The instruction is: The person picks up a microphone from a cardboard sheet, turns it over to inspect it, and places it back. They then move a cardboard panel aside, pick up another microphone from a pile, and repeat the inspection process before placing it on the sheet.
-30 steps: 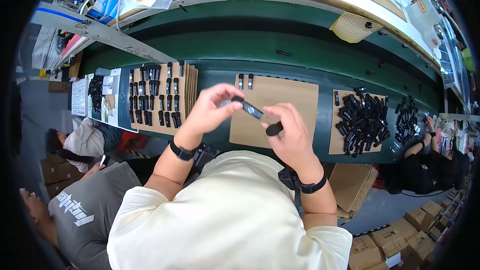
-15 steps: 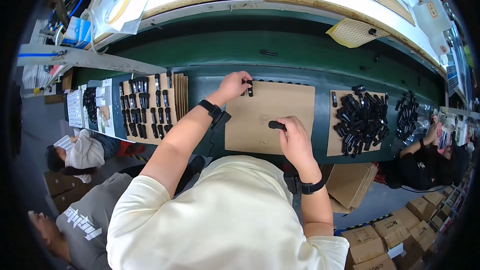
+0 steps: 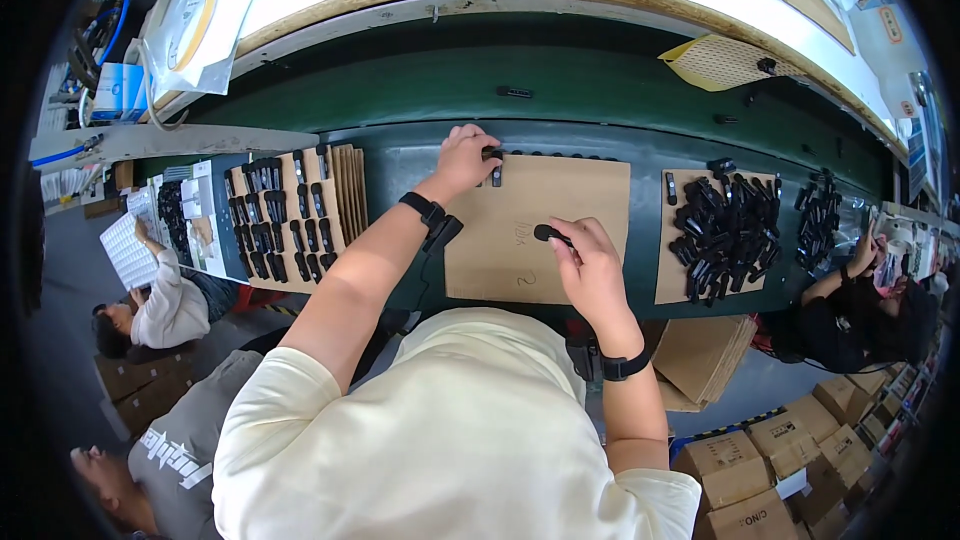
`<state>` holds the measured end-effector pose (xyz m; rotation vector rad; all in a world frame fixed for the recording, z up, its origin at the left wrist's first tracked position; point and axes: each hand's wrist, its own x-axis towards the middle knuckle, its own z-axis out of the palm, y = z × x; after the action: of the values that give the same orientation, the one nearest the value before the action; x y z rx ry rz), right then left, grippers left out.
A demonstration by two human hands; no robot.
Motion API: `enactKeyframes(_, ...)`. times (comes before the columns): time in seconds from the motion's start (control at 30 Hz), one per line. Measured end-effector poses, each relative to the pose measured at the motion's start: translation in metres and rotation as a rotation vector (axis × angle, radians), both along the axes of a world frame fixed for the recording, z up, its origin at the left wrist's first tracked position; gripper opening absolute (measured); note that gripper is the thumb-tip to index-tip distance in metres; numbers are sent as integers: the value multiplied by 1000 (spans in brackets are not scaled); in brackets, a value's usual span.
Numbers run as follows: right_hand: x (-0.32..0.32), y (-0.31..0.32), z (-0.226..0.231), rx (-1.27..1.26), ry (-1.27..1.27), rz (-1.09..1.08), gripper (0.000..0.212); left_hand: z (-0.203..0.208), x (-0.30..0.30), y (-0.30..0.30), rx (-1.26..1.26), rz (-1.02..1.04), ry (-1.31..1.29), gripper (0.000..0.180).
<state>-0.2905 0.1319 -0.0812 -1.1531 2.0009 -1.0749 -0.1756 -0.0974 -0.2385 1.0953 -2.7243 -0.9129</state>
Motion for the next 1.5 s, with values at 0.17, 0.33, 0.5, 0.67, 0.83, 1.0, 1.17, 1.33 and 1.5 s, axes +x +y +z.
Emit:
enactKeyframes(0.17,3,-10,8,-194,-58,-36,32,61,3,21,218,-20,278,25)
enactKeyframes(0.33,8,-15,23,-264,-87,-19,34,165,27,58,791,-104,421,26)
enactKeyframes(0.5,17,-21,43,-349,-26,74,35,201,45,69,657,-263,494,24)
enactKeyframes(0.67,21,-19,58,-407,34,117,37,210,55,75,398,-255,654,24)
enactKeyframes(0.83,29,-15,65,-458,68,122,35,215,62,81,270,-245,740,26)
enactKeyframes(1.0,35,-14,72,-492,114,133,32,220,68,86,206,-267,770,28)
enactKeyframes(1.17,38,-12,75,-528,145,139,32,223,74,90,195,-268,781,28)
enactKeyframes(1.33,39,-10,72,-514,130,127,32,227,77,95,417,-117,791,26)
enactKeyframes(1.5,40,-10,72,-258,-104,144,27,211,83,84,478,-164,693,24)
